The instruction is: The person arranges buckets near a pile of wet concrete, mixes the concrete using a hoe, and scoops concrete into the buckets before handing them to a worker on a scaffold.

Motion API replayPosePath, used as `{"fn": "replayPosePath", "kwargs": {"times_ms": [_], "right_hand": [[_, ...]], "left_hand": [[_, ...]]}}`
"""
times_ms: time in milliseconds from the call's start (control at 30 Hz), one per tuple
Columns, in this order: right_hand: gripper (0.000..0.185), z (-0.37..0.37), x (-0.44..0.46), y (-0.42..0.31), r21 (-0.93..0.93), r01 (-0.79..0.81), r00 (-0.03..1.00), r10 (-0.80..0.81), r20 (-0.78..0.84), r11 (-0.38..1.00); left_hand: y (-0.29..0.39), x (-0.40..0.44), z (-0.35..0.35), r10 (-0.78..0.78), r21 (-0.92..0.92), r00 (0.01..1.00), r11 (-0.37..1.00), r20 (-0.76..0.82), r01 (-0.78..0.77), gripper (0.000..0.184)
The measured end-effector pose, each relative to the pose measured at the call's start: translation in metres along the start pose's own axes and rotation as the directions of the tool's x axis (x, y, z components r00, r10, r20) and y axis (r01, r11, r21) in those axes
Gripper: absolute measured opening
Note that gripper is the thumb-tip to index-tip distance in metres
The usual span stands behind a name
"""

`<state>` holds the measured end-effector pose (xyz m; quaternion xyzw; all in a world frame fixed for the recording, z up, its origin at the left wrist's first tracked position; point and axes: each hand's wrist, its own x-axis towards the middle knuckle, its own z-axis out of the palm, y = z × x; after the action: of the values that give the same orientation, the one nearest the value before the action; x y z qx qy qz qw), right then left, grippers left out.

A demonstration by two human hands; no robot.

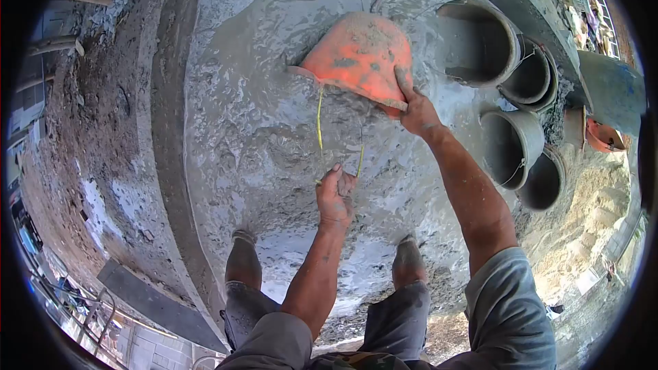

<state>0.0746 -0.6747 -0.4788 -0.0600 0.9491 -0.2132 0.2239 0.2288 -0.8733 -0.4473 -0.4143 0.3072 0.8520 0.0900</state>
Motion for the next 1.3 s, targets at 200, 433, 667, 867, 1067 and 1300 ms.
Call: {"fn": "replayPosePath", "kwargs": {"times_ms": [200, 433, 667, 867, 1067, 1300], "right_hand": [[0.095, 0.09, -0.107, -0.061, 0.396, -0.219, 0.971, 0.159, 0.179, 0.892], [0.053, 0.068, -0.154, -0.087, 0.658, -0.752, 0.633, 0.335, 0.698, 0.049], [0.033, 0.126, -0.174, -0.078, 0.645, -0.764, 0.523, 0.61, 0.595, 0.026], [0.047, 0.108, -0.175, -0.081, 0.659, -0.75, 0.526, 0.661, 0.535, 0.063], [0.034, 0.008, -0.192, -0.114, 0.715, -0.66, 0.668, 0.615, 0.419, 0.229], [0.036, -0.186, -0.249, -0.262, 0.763, -0.359, 0.933, 0.232, 0.275, 0.537]], "left_hand": [[0.055, -0.1, -0.039, 0.122, 0.383, 0.961, 0.924, -0.249, -0.018, 0.037], [0.129, -0.147, 0.1, 0.224, 0.948, 0.974, 0.308, 0.012, -0.083, 0.033], [0.093, -0.136, 0.066, 0.03, 0.984, 0.985, -0.06, 0.173, -0.171, 0.042], [0.131, -0.14, 0.039, 0.128, 0.98, 0.985, 0.145, 0.116, -0.135, 0.064], [0.183, -0.192, 0.089, 0.22, 0.966, 0.975, 0.246, 0.029, -0.084, 0.061], [0.358, -0.353, 0.134, 0.317, 0.708, 0.945, 0.651, 0.074, -0.274, 0.031]]}}
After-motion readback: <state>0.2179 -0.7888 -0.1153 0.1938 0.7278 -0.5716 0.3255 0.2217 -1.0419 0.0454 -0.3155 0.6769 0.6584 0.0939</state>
